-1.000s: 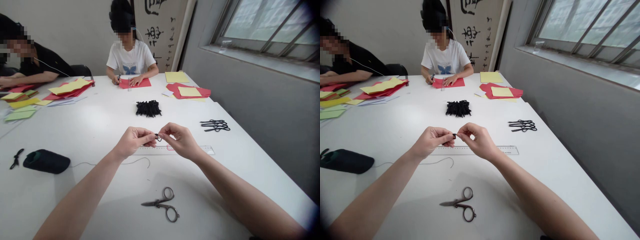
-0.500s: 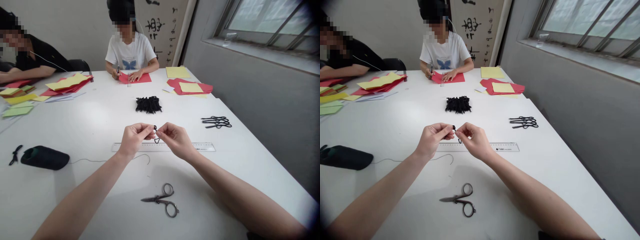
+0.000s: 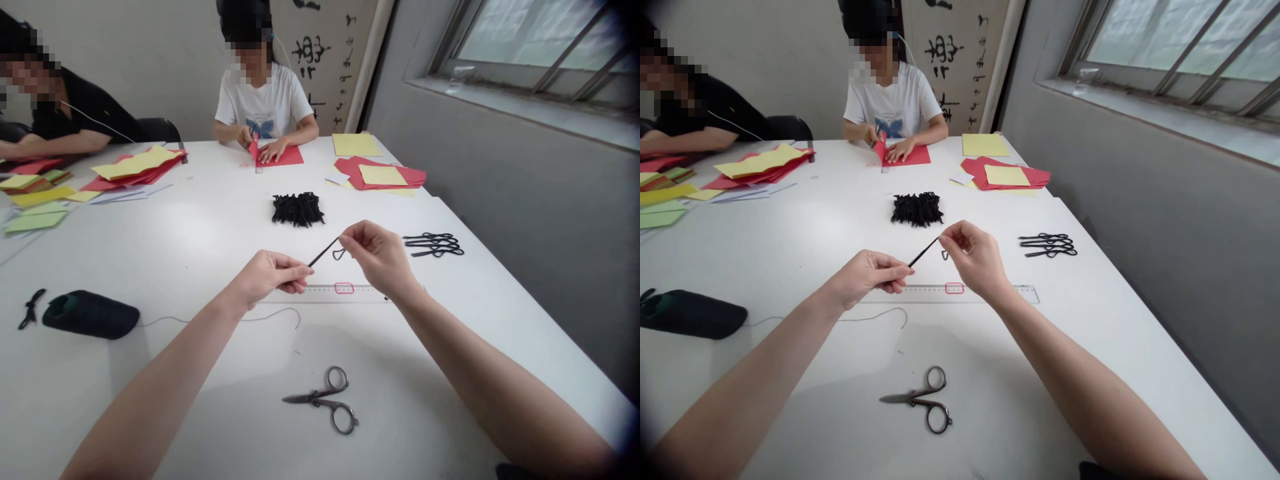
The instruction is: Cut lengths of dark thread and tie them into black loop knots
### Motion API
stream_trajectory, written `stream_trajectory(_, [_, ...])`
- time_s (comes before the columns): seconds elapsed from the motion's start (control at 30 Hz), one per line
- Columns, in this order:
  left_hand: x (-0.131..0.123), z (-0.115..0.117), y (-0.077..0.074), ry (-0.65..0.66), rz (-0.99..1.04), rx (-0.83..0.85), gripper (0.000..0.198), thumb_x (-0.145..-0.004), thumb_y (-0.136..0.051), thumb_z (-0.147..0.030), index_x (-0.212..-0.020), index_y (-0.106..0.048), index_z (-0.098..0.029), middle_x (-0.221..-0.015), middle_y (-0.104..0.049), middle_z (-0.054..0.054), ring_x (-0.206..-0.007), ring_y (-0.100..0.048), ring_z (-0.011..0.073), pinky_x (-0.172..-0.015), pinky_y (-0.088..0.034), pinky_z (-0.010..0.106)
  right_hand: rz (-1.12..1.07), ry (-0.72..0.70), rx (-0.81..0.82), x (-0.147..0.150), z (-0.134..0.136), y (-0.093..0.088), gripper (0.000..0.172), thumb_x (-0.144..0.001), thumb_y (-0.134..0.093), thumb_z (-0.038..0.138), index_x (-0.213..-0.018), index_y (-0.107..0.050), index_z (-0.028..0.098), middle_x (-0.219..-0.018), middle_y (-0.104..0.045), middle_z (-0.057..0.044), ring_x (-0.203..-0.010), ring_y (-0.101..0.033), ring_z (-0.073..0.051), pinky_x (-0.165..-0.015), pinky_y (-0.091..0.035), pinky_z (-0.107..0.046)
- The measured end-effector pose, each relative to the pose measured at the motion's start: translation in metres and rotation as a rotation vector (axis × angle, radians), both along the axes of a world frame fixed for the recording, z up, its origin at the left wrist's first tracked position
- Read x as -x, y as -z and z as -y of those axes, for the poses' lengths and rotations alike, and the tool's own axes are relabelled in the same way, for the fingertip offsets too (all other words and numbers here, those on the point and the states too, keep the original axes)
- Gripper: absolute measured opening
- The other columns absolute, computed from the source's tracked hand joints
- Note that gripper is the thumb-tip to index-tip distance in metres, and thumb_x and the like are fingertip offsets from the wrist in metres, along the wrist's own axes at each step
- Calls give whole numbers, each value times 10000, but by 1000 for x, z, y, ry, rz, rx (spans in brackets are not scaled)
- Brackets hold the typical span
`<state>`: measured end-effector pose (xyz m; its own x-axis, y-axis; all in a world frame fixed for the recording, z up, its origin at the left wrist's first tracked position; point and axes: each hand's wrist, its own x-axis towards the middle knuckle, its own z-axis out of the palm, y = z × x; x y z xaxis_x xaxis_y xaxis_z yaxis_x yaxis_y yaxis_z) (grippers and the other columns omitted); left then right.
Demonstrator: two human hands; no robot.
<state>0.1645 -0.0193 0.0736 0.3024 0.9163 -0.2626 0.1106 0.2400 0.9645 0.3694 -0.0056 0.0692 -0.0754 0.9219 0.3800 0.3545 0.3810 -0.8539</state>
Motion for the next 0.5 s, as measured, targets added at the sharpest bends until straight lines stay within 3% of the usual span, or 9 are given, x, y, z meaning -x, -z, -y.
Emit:
stream_trajectory(0.1, [1, 1, -1, 97, 77, 55, 200, -640, -783, -341, -667, -732, -150, -577, -666, 46, -597, -625, 122, -554, -501, 211, 79, -2, -10, 2, -1, 4, 116, -815, -573, 252, -734, -571, 169, -634, -564, -2, -583, -472, -107, -582, -395, -266])
stream_trajectory(0.27, [0, -2, 0, 14, 182, 11, 209, -622, -791, -322, -773, -748, -184, -615, -681, 20, -513, -583, 79, -535, -490, 192, 310, -245, 135, 9, 4, 11, 117, -827, -531, 238, -743, -580, 173, -660, -597, -5, -587, -511, -111, -564, -403, -250])
stream_trajectory(0.33, [12, -7, -2, 7, 77, -52, 201, -622, -788, -319, -758, -746, -177, -622, -686, 27, -492, -579, 83, -519, -491, 197, 363, -275, 135, 6, 4, 9, 116, -828, -517, 219, -739, -574, 171, -668, -598, -10, -585, -506, -111, -560, -399, -248])
stream_trajectory(0.47, [52, -18, -11, 194, -396, -126, 112, -637, -758, -279, -649, -741, -170, -595, -689, 57, -530, -631, 153, -491, -482, 219, 438, -207, 67, -7, 0, -3, 103, -820, -512, 196, -740, -573, 176, -686, -599, -18, -596, -499, -117, -559, -390, -248])
stream_trajectory(0.5, [59, -20, -13, 188, -503, -171, 82, -635, -750, -255, -609, -736, -179, -562, -678, 52, -509, -623, 159, -474, -468, 222, 456, -207, 63, -9, 0, -6, 102, -818, -513, 197, -739, -574, 179, -681, -596, -17, -592, -495, -118, -547, -384, -246])
